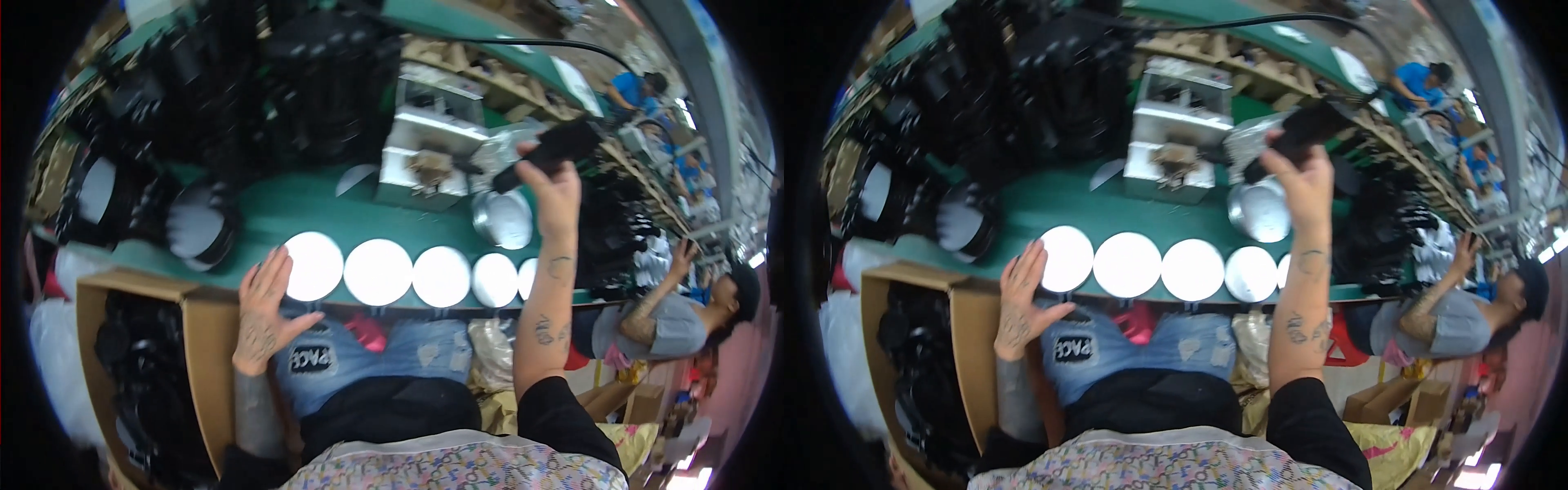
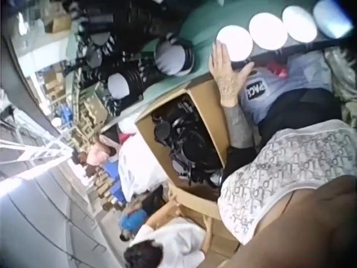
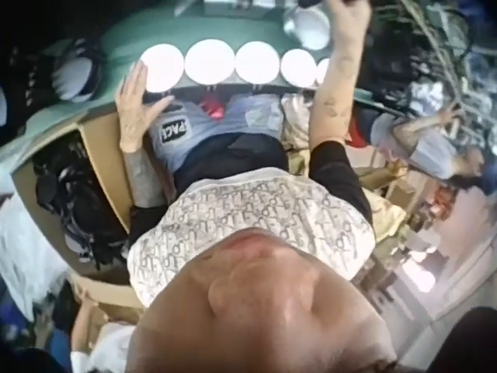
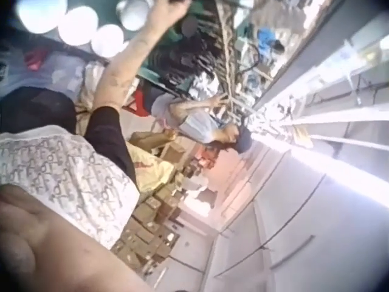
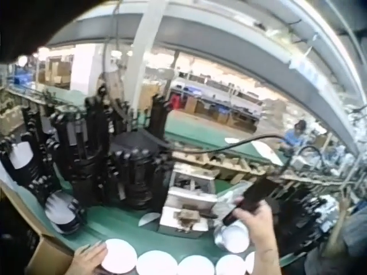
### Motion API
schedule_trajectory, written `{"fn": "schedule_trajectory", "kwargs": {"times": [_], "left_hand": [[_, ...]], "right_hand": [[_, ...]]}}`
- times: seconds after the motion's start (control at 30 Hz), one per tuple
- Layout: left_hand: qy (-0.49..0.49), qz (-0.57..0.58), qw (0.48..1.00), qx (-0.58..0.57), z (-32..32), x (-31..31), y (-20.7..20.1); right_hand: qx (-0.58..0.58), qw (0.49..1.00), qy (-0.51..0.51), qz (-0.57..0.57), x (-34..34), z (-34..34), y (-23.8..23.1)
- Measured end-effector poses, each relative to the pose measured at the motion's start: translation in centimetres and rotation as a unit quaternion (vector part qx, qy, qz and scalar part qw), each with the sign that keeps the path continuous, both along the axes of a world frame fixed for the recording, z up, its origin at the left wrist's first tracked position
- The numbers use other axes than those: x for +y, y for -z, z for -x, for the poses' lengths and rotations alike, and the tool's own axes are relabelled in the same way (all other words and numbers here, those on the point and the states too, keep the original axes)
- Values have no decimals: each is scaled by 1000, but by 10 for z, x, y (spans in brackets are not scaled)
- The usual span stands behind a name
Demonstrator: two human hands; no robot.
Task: The person assembles components by attaching white circular plates to black plastic bases with screws, using an electric screwdriver.
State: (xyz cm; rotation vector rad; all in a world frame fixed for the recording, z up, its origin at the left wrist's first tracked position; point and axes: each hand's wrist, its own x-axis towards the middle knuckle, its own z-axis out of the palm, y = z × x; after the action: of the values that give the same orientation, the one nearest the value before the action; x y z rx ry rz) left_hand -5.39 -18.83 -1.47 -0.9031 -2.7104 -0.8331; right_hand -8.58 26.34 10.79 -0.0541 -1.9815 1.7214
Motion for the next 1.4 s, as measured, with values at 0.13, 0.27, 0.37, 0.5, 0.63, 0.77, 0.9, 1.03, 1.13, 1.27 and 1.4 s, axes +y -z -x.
{"fn": "schedule_trajectory", "kwargs": {"times": [0.13, 0.27, 0.37, 0.5, 0.63, 0.77, 0.9, 1.03, 1.13, 1.27, 1.4], "left_hand": [[-17, 25, 999, -14, -8, -8, -5], [-7, 10, 1000, -14, -3, -2, -3], [-9, 0, 1000, -12, -2, 0, -6], [-12, 0, 1000, -25, 1, 5, -9], [-20, 2, 999, -31, -2, 4, -5], [-20, -1, 999, -32, -3, 3, -3], [-24, -4, 999, -36, -5, 0, -2], [-20, -4, 999, -28, -3, 0, -3], [-14, -10, 1000, -26, 0, 1, -5], [-22, -5, 999, -28, -2, 1, -3], [-19, -10, 999, -37, -3, 1, -3]], "right_hand": [[-17, 994, 36, -103, -22, -15, -11], [52, 880, -366, 298, -48, -7, -8], [41, 946, -263, 185, -76, -2, -5], [161, 964, -147, 150, -107, 27, -11], [213, 963, -110, 125, -123, 51, -14], [170, 978, -71, 100, -134, 54, -3], [102, 986, -50, 122, -139, 43, -1], [98, 975, -115, 165, -151, 9, 16], [97, 966, -180, 156, -170, -12, 32], [61, 970, -193, 134, -180, -23, 49], [60, 971, -195, 125, -179, -24, 63]]}}
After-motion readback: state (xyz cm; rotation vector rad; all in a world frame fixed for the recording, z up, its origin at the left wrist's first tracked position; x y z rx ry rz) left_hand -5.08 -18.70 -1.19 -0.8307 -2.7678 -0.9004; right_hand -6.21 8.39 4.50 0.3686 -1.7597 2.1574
